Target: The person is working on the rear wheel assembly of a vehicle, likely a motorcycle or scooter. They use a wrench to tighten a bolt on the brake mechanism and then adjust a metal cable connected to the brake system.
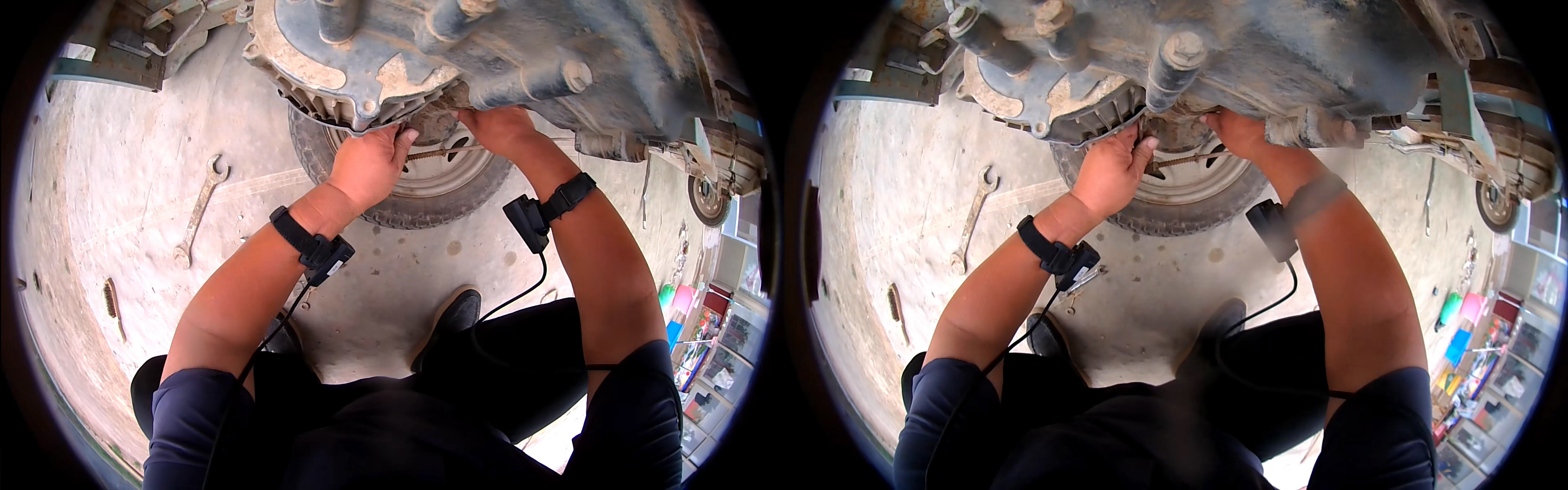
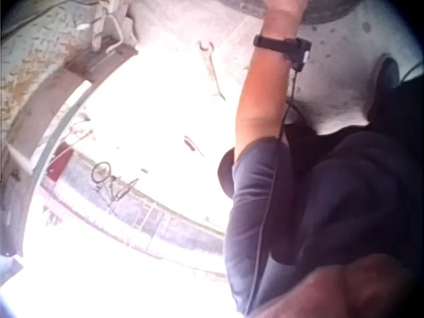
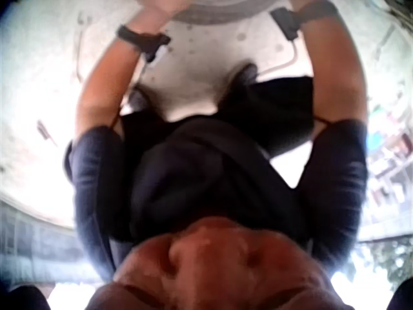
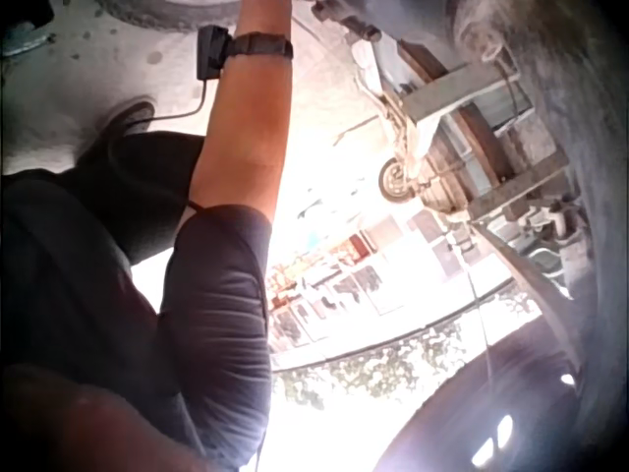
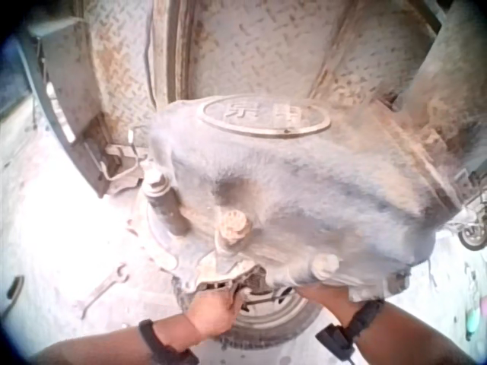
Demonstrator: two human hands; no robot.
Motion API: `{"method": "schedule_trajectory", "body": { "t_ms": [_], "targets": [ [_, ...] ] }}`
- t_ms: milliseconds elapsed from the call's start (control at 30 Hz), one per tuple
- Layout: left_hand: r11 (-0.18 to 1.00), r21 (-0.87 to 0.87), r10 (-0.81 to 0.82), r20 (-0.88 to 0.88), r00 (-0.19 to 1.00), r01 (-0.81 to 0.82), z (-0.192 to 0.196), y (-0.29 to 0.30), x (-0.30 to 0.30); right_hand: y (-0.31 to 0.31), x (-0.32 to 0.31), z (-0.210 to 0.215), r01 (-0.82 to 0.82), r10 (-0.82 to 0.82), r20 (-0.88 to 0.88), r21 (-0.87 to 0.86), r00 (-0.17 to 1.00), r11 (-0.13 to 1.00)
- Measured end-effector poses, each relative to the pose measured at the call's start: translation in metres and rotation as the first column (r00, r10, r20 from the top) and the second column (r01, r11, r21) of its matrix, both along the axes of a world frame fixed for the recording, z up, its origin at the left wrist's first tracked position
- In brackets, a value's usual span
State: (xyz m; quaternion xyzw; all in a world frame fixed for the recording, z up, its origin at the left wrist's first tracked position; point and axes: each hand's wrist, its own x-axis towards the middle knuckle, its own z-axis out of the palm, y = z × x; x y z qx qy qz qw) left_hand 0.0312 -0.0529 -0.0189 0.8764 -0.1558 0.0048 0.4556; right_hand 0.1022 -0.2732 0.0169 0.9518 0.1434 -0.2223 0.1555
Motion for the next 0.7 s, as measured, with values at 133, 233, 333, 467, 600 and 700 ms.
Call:
{"method": "schedule_trajectory", "body": {
  "t_ms": [133,233,333,467,600,700],
  "targets": [
    [0.889,0.312,-0.381,0.098,0.919,0.335,-0.008,0.004,-0.056,0.0,-0.002,0.0,-0.025,0.025,-0.023,-0.011,0.999,1.0],
    [0.755,0.462,-0.561,0.088,0.823,0.465,-0.029,0.023,-0.076,0.002,-0.003,0.008,-0.063,0.063,-0.009,0.025,0.998,0.998],
    [0.737,0.459,-0.603,0.117,0.789,0.495,-0.029,0.027,-0.076,-0.004,-0.005,0.002,-0.096,0.093,0.045,0.072,0.995,0.993],
    [0.825,0.311,-0.543,0.208,0.814,0.472,-0.017,0.026,-0.077,0.0,-0.003,0.006,-0.094,0.092,0.035,0.057,0.995,0.994],
    [0.91,0.032,-0.406,0.258,0.877,0.413,-0.013,0.029,-0.065,0.0,-0.003,0.005,-0.072,0.071,0.028,0.048,0.997,0.996],
    [0.956,-0.157,-0.226,0.152,0.962,0.249,-0.007,0.03,-0.048,0.006,-0.002,0.012,-0.026,0.026,-0.044,0.005,0.999,1.0]
  ]
}}
